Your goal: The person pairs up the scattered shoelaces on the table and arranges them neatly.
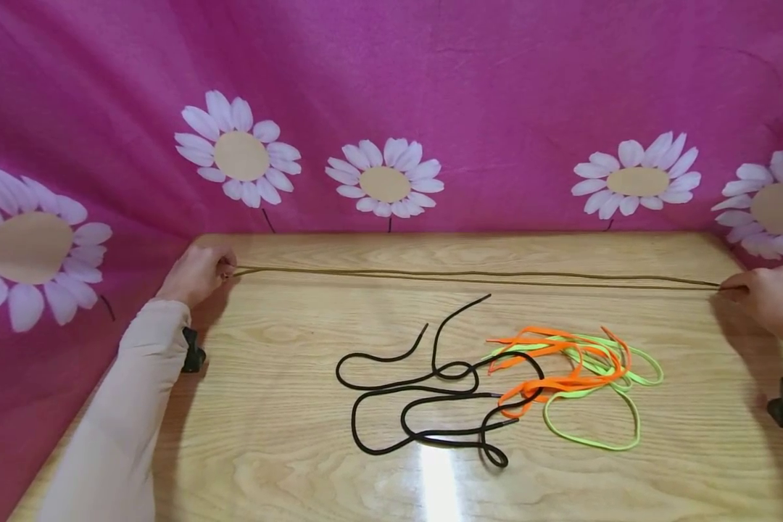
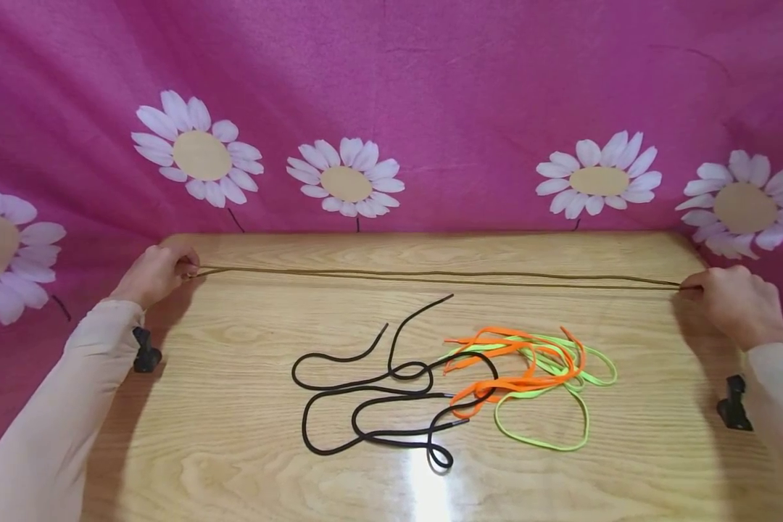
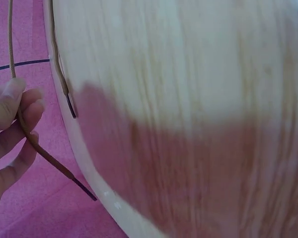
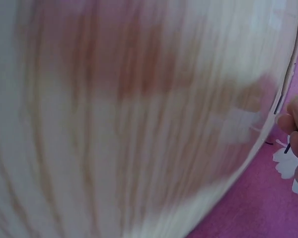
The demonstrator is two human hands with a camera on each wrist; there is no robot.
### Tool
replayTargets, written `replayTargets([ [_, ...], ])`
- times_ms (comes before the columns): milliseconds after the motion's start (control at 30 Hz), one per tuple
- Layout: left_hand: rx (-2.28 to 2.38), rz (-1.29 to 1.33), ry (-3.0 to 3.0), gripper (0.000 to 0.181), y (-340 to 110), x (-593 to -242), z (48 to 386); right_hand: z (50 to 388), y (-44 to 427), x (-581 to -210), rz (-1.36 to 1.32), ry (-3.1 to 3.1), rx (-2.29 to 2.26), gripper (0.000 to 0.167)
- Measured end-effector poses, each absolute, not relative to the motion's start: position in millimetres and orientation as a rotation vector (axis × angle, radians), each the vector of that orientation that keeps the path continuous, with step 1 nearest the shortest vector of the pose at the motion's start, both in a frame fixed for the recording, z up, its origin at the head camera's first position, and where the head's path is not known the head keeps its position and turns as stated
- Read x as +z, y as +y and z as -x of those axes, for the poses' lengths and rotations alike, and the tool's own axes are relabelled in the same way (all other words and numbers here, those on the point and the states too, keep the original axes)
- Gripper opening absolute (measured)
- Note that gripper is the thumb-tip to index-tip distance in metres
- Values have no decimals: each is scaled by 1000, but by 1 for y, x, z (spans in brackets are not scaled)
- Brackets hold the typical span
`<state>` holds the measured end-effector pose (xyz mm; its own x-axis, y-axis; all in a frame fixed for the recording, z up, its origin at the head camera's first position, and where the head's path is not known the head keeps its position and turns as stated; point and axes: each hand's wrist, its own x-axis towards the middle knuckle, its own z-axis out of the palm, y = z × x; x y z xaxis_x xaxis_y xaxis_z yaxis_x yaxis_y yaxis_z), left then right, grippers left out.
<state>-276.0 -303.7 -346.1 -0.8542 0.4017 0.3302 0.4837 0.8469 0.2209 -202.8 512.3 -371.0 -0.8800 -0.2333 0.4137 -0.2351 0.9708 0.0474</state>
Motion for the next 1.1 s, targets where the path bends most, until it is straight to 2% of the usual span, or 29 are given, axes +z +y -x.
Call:
replayTargets([
  [200,-373,691,-2694,13,-303,-353,277,206,511,-373,-309,-2736,47,9],
  [633,-356,457,-2942,14,-296,-362,279,215,508,-374,-153,-2816,113,5],
  [1100,-292,461,-2962,9,-292,-361,291,223,505,-371,-19,-2875,134,8],
])
